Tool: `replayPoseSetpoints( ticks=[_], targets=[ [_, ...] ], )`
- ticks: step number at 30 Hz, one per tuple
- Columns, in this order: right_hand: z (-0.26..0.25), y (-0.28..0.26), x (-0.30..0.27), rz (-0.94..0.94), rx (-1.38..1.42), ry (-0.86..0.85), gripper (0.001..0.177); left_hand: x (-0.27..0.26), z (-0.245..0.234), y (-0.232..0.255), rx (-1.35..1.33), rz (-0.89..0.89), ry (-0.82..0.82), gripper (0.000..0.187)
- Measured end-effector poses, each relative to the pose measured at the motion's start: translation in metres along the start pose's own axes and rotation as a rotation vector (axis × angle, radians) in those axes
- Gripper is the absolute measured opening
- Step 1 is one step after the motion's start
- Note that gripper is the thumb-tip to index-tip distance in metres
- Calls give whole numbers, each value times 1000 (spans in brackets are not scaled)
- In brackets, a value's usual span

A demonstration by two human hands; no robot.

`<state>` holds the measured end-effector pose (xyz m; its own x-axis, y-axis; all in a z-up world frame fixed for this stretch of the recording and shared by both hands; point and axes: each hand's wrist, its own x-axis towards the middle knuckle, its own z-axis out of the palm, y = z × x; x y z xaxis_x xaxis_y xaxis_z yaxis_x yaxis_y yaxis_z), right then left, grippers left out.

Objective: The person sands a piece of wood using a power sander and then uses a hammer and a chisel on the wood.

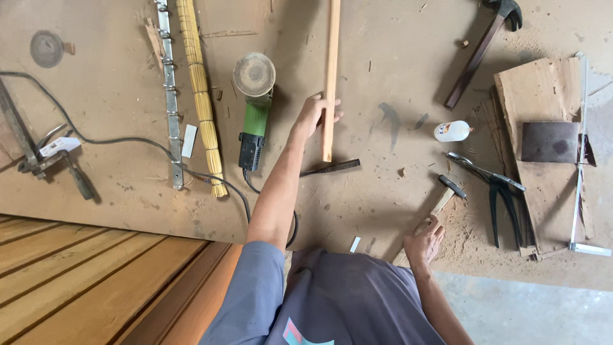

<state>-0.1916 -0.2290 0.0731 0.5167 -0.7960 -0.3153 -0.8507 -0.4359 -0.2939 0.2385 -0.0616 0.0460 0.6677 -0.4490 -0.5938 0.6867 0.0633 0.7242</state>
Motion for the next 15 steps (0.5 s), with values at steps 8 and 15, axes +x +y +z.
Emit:
replayPoseSetpoints(
  ticks=[8,15],
  targets=[
    [-7,-8,0,-18,6,-17,79,49,-25,-46,-141,116,82,29],
    [-9,-11,0,-58,-26,-17,80,93,-72,-77,598,131,574,35]
  ],
)
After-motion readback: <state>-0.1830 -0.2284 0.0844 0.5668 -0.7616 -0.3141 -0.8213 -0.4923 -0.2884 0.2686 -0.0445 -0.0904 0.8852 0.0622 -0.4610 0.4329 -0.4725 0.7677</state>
